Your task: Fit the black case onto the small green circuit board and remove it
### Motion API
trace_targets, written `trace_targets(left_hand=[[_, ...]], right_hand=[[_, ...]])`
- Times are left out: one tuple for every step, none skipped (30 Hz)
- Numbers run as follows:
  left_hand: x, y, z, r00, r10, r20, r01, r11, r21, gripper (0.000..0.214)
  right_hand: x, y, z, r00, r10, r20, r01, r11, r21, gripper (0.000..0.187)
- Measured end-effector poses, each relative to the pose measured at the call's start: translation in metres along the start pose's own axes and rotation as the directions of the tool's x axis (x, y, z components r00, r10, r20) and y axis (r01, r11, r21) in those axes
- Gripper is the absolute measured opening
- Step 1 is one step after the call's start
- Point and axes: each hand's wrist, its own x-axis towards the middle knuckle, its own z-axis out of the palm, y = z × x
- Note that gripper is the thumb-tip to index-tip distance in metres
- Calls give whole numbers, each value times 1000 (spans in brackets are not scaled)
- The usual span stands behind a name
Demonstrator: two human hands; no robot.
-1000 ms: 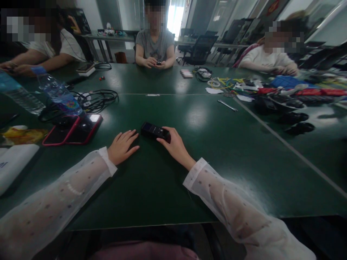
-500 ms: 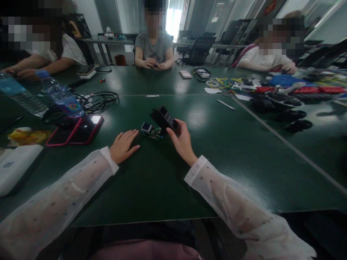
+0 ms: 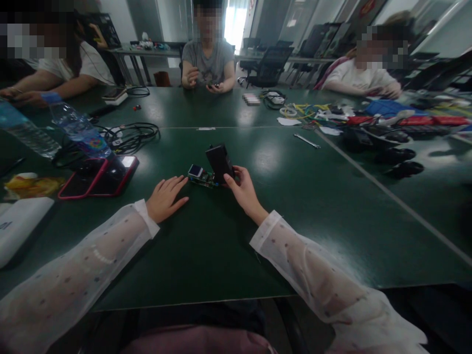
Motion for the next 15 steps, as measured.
trace_targets(left_hand=[[0,0,0,1000,-1,-2,1,1000,-1,62],[0,0,0,1000,-1,-3,1,1000,-2,62],[0,0,1,1000,0,-6,0,1000,-4,62],[0,0,1,1000,3,-10,-3,1000,-8,62],[0,0,1,1000,6,-17,-7,1000,-10,63],[0,0,2,1000,8,-26,-9,1000,-12,63],[-1,0,2,999,8,-34,-8,1000,-11,63],[-1,0,2,999,7,-42,-7,1000,-9,63],[-1,0,2,999,5,-48,-6,1000,-6,62],[-1,0,2,999,4,-51,-4,1000,-4,62],[-1,0,2,999,4,-50,-4,1000,-5,62],[-1,0,3,999,7,-46,-8,1000,-8,62],[-1,-1,3,999,10,-43,-10,1000,-11,62],[-1,-1,4,999,13,-39,-14,1000,-15,62],[-1,-2,4,999,16,-36,-17,1000,-17,63]], right_hand=[[0,-1,0,1000,-1,17,1,1000,-1,58],[-1,-1,1,999,-1,32,1,1000,-5,58],[-1,-1,1,999,0,44,1,1000,-15,58],[-1,-1,0,999,-4,49,5,1000,-26,58],[0,0,0,999,-14,47,16,999,-39,58],[0,1,-1,999,-28,44,31,998,-54,57],[1,2,-3,998,-50,33,52,996,-73,57],[3,3,-5,997,-80,14,81,992,-99,56],[4,4,-8,993,-114,-9,111,985,-135,56],[6,4,-12,988,-149,-32,141,973,-183,56],[7,4,-16,981,-186,-56,168,956,-242,56],[8,4,-20,974,-216,-68,186,934,-306,56],[10,4,-24,967,-243,-77,198,908,-369,55],[11,5,-28,962,-261,-82,203,882,-425,55],[12,6,-31,960,-267,-85,199,862,-466,54]])
